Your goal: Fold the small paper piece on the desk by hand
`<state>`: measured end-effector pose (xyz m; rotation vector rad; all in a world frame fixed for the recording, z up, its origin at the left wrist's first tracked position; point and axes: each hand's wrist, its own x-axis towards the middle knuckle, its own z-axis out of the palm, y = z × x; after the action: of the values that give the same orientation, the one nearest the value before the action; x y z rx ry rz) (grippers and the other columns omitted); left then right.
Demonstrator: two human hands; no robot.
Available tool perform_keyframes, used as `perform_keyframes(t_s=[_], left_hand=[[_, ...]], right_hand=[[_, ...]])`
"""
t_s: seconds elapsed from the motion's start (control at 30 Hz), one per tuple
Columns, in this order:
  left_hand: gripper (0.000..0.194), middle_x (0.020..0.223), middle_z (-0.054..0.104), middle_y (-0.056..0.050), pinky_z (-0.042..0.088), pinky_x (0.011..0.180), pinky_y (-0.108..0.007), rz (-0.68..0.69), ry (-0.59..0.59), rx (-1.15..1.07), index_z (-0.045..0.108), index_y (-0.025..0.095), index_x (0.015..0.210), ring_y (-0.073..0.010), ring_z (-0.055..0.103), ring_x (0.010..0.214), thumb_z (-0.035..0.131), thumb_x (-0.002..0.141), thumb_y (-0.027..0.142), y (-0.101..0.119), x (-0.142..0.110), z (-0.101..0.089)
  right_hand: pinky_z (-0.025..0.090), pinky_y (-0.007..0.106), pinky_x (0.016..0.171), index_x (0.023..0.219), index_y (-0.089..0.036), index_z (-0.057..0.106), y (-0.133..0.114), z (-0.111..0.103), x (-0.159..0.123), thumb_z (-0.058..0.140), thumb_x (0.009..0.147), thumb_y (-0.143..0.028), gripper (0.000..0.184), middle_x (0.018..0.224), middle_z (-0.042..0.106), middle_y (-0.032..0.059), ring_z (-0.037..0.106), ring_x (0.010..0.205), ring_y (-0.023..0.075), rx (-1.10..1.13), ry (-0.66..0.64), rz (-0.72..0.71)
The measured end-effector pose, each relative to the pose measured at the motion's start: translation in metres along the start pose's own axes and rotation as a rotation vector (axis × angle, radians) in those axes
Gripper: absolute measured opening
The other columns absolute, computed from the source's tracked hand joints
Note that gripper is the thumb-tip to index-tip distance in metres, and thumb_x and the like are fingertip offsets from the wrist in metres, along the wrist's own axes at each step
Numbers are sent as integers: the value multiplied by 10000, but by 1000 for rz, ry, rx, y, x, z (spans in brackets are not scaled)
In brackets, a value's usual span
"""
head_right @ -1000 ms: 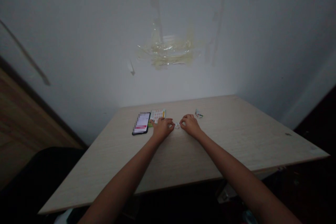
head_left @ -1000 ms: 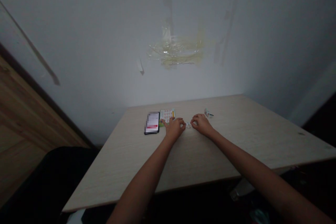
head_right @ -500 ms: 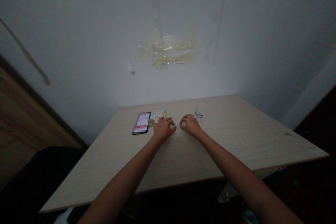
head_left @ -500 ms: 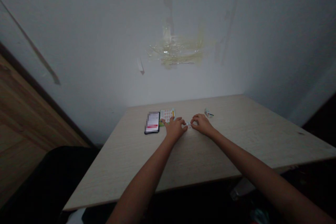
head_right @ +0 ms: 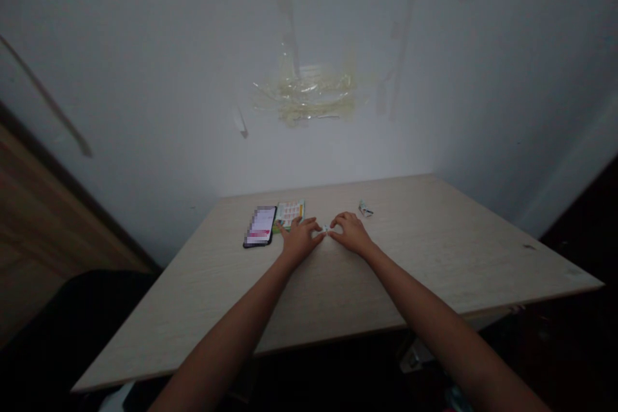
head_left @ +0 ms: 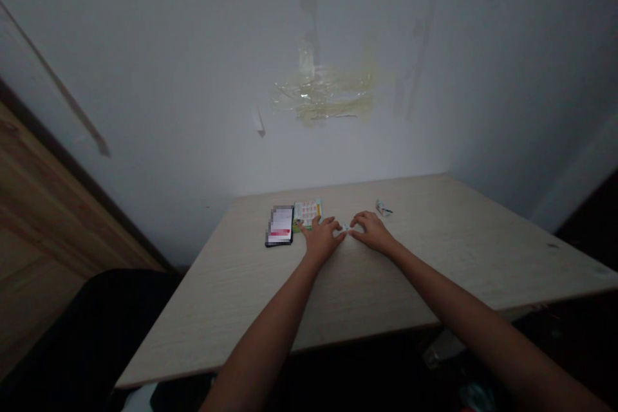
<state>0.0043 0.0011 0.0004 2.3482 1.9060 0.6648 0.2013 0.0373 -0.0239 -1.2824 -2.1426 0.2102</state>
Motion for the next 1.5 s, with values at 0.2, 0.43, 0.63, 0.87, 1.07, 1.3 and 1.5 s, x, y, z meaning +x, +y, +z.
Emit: perform_keyframes(t_s=[0.2,0.43,0.63,0.87,1.07,1.3,1.5], left_hand=[[221,1377,605,38,11,1111,-741,-15,18,-14,745,381,973,-336,362,1376,581,891,503,-1,0,-2],[168,1319,637,29,29,1161,-685,14,38,-52,751,362,939,-298,410,1342,636,862,459,-1,1,-4],[177,1388,594,51,29,1139,-711,-19,40,-22,775,398,931,-320,417,1319,636,862,482,0,1,-4],[206,1456,531,84,45,1152,-698,10,2,48,764,425,1004,-329,401,1333,625,865,485,1,2,-7],[236,1470,515,86,72,1172,-671,-7,-33,51,756,434,1035,-328,387,1347,629,850,508,1,4,-10],[270,1508,468,84,86,1148,-701,-18,-55,35,726,467,1089,-334,374,1362,615,851,528,-2,8,-8],[302,1534,430,80,77,1140,-707,-37,-81,56,712,479,1118,-358,300,1411,602,845,548,-1,8,-11]], right_hand=[[406,360,972,894,-189,747,4,-1,2,651,861,-307,156,990,692,76,586,1018,216,80,8,-24],[432,343,935,874,-190,769,2,-4,1,702,819,-275,121,948,699,75,592,978,218,91,17,-46],[446,348,931,936,-239,790,6,-2,1,693,838,-310,156,979,700,68,591,989,220,29,-2,-57],[436,375,982,1051,-263,775,6,-4,-1,662,870,-360,234,1146,654,94,556,1091,247,-68,-33,-43],[420,386,1004,1107,-284,755,0,-9,-1,631,891,-379,267,1175,631,93,548,1107,247,-94,-81,-19],[401,407,1015,1175,-337,718,-4,-8,0,617,897,-385,299,1213,598,89,522,1139,259,-147,-109,11],[391,420,1009,1230,-376,678,-7,-8,0,595,906,-388,335,1246,577,77,504,1163,269,-176,-129,37]])
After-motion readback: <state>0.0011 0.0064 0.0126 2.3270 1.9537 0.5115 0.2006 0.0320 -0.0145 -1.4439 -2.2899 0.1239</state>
